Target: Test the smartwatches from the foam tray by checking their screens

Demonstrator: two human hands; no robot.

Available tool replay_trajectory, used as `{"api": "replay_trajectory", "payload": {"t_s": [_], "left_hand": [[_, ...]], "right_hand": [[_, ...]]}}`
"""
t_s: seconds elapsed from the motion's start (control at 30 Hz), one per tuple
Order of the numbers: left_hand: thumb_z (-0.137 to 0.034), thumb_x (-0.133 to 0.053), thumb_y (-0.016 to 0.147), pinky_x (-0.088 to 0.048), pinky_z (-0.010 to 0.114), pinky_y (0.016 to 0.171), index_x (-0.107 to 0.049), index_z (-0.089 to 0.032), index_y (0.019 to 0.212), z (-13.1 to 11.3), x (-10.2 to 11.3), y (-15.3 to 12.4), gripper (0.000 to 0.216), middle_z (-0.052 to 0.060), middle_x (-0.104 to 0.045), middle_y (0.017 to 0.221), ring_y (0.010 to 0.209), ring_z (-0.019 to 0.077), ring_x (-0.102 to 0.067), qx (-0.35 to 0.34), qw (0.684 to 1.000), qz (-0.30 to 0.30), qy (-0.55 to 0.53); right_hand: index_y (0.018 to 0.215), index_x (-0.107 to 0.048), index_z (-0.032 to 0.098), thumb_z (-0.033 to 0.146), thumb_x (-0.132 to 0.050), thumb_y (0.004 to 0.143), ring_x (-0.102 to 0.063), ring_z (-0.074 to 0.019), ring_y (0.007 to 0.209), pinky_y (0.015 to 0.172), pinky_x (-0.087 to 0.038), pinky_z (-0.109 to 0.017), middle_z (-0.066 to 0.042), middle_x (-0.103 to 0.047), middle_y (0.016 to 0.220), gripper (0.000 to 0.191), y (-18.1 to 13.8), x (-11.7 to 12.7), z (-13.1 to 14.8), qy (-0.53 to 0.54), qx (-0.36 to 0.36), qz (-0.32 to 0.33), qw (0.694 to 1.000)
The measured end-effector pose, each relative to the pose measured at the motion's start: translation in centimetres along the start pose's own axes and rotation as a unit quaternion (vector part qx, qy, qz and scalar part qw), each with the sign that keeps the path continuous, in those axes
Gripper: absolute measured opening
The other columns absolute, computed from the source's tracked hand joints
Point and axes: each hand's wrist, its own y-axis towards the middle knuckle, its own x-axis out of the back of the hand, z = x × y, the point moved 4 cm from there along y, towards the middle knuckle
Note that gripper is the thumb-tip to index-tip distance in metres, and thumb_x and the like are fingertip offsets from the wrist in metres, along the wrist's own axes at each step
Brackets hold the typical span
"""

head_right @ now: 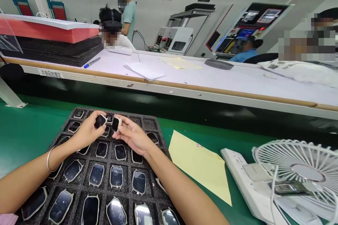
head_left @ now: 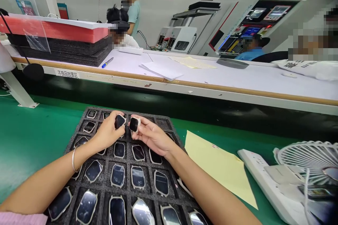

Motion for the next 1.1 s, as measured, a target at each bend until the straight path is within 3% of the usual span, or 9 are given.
{"api": "replay_trajectory", "payload": {"t_s": [0.2,0.43,1.1], "left_hand": [[-0.025,-0.052,0.078,-0.043,0.029,0.063,-0.05,-0.018,0.111,-0.5,-0.2,-0.2,0.034,0.003,-0.061,0.095,0.064,0.014,-0.052,0.005,1.0,0.009,-0.001],[-0.02,-0.053,0.075,-0.044,0.028,0.073,-0.05,-0.02,0.109,0.5,-0.4,-0.2,0.035,0.004,-0.061,0.1,0.083,0.0166,-0.057,0.032,0.997,-0.031,-0.063],[-0.016,-0.053,0.077,-0.045,0.029,0.07,-0.048,-0.02,0.107,0.4,-0.5,-0.4,0.031,0.002,-0.063,0.095,0.077,0.0151,-0.058,0.032,0.999,-0.028,-0.02]], "right_hand": [[0.12,-0.063,0.027,0.03,-0.079,0.077,-0.065,-0.012,0.073,0.077,-0.05,-0.031,0.0,-0.064,0.092,0.046,-0.2,-1.1,-0.1,0.002,0.005,0.032,0.999],[0.122,-0.062,0.028,0.031,-0.078,0.079,-0.066,-0.0123,0.076,0.079,-0.05,-0.029,0.0,-0.064,0.094,0.046,-0.1,-1.1,-0.6,0.012,0.007,0.04,0.999],[0.122,-0.062,0.028,0.03,-0.077,0.079,-0.065,-0.0131,0.075,0.078,-0.05,-0.031,-0.002,-0.064,0.098,0.046,-0.2,-1.1,-0.4,0.007,0.001,0.039,0.999]]}}
